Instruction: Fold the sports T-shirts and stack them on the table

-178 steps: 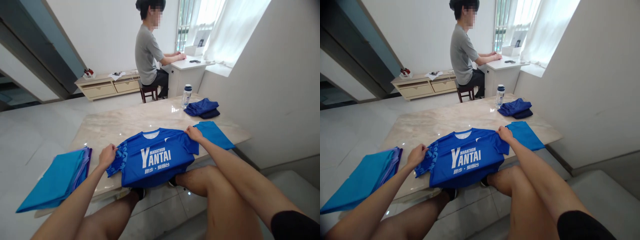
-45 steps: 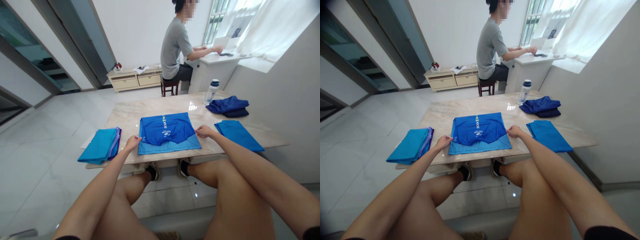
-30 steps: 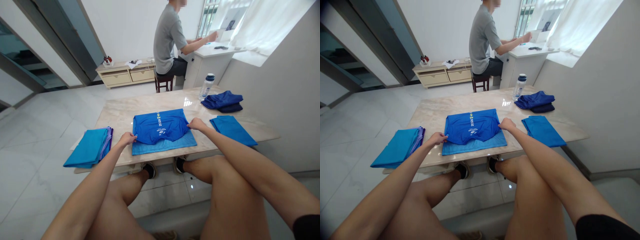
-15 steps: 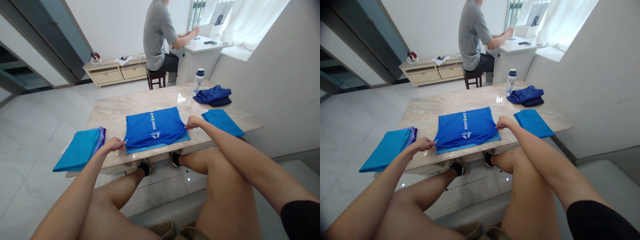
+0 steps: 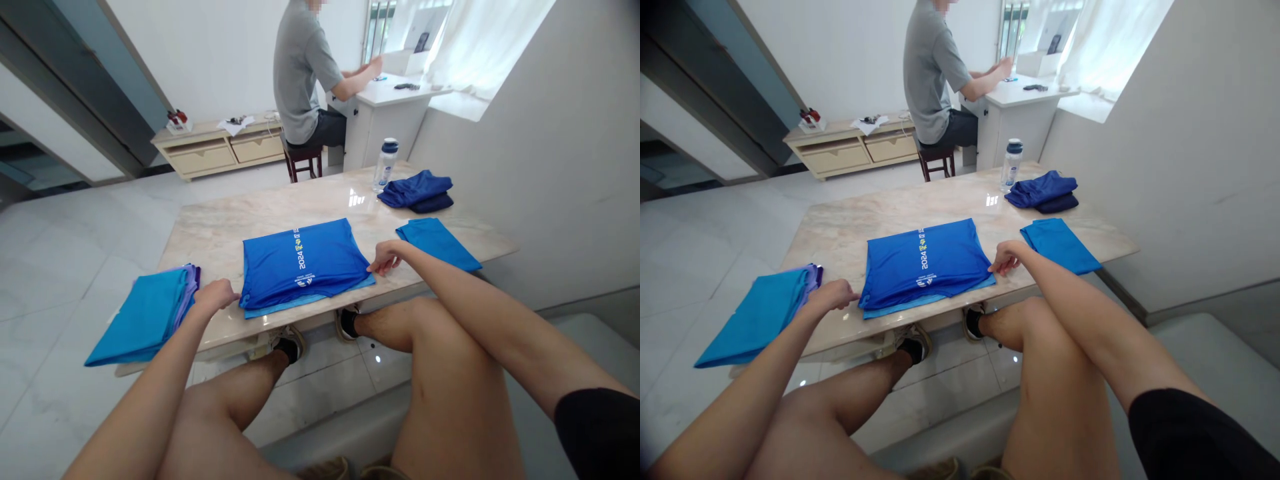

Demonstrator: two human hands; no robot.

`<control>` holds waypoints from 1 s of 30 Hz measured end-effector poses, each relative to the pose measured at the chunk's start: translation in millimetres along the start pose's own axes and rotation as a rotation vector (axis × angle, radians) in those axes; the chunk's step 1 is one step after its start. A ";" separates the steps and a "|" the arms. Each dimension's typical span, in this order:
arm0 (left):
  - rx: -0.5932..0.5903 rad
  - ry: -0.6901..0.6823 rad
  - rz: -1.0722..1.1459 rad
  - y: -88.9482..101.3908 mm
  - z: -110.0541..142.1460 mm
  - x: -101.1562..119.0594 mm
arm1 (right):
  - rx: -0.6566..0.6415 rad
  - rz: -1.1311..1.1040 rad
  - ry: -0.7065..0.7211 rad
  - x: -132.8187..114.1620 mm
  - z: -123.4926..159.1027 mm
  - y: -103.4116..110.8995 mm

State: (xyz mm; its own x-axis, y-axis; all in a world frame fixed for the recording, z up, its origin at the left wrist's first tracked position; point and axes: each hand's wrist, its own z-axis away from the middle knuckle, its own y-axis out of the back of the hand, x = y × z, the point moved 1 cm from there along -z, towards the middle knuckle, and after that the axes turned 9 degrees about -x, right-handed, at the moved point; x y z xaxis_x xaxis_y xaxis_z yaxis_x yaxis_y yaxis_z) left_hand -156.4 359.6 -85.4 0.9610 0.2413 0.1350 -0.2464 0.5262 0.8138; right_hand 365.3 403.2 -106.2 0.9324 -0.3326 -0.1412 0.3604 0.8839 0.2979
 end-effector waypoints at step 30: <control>-0.177 -0.749 0.062 -31.6 12.7 34.4 | 0.289 0.655 0.651 -102.3 35.9 -71.3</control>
State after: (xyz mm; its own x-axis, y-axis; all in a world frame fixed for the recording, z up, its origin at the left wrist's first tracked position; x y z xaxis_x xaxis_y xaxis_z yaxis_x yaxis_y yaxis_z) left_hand -114.0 341.0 -99.2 0.7573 -0.3085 0.5756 -0.2588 0.6674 0.6983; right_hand 245.1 362.4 -79.1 0.7850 0.5216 -0.3343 -0.1522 0.6854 0.7121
